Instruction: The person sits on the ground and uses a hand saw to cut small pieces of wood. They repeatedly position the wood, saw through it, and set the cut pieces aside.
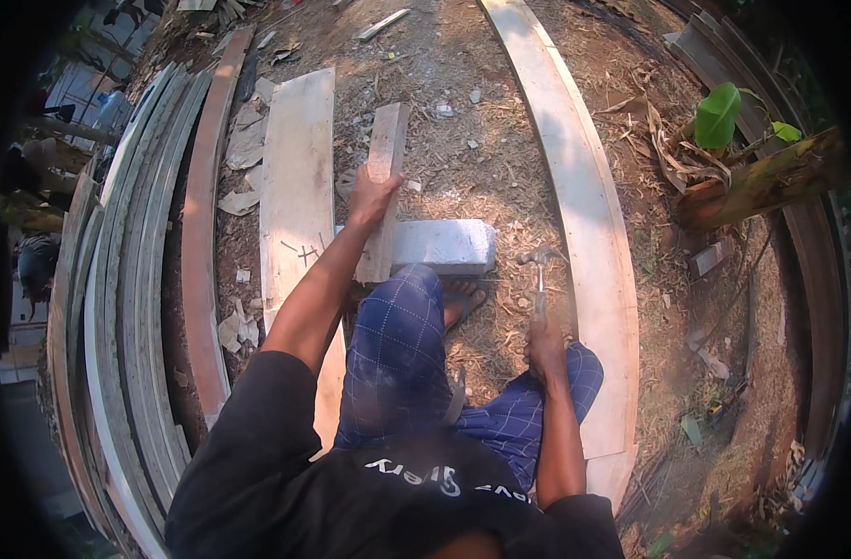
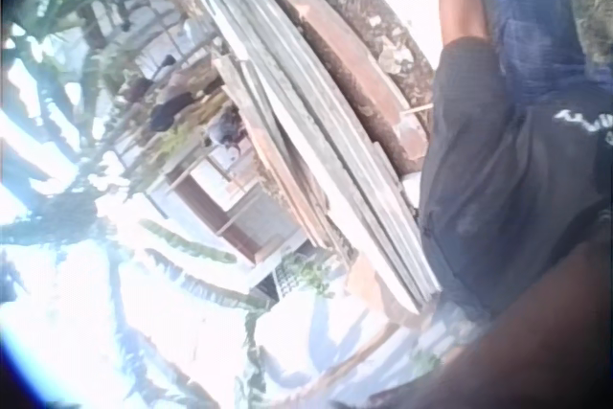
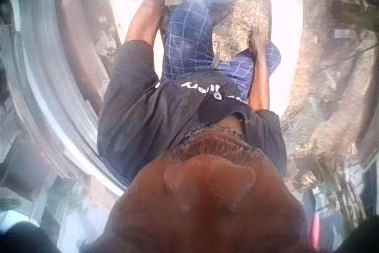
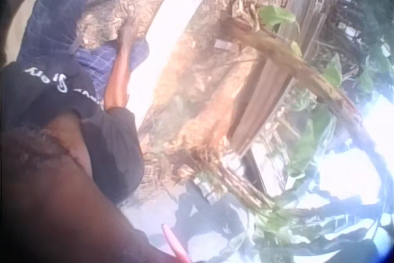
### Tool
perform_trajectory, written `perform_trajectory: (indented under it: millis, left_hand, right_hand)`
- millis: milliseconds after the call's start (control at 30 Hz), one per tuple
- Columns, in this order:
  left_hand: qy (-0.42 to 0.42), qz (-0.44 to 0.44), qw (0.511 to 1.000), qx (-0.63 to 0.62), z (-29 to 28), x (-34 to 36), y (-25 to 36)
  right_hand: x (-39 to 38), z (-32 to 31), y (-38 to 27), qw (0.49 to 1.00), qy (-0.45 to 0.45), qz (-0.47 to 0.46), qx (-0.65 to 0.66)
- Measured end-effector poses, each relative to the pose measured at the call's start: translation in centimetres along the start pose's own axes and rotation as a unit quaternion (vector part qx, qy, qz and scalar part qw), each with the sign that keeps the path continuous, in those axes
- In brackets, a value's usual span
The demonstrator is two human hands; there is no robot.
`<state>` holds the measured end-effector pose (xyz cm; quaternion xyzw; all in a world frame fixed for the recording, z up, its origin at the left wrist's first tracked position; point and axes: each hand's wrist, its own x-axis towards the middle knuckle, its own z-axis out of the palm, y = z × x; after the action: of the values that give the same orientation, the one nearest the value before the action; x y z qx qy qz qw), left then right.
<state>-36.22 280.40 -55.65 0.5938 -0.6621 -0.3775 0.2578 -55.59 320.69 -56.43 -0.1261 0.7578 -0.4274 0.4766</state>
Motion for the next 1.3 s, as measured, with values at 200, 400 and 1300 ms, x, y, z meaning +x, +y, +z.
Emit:
perform_trajectory:
  millis: [200,400,1300]
  left_hand:
    - [0.125,-0.144,0.958,-0.216,2.3,1.9,3.1]
    - [0.057,-0.160,0.968,0.183,4.5,-3.7,-2.2]
    - [-0.094,0.293,0.874,0.376,1.8,-7.0,1.5]
  right_hand:
    - [-1.0,-1.3,2.0,0.998,0.059,0.017,0.022]
    - [-0.9,-2.2,3.1,1.000,0.018,0.009,-0.020]
    - [-4.2,-2.2,0.2,0.996,0.080,-0.014,-0.031]
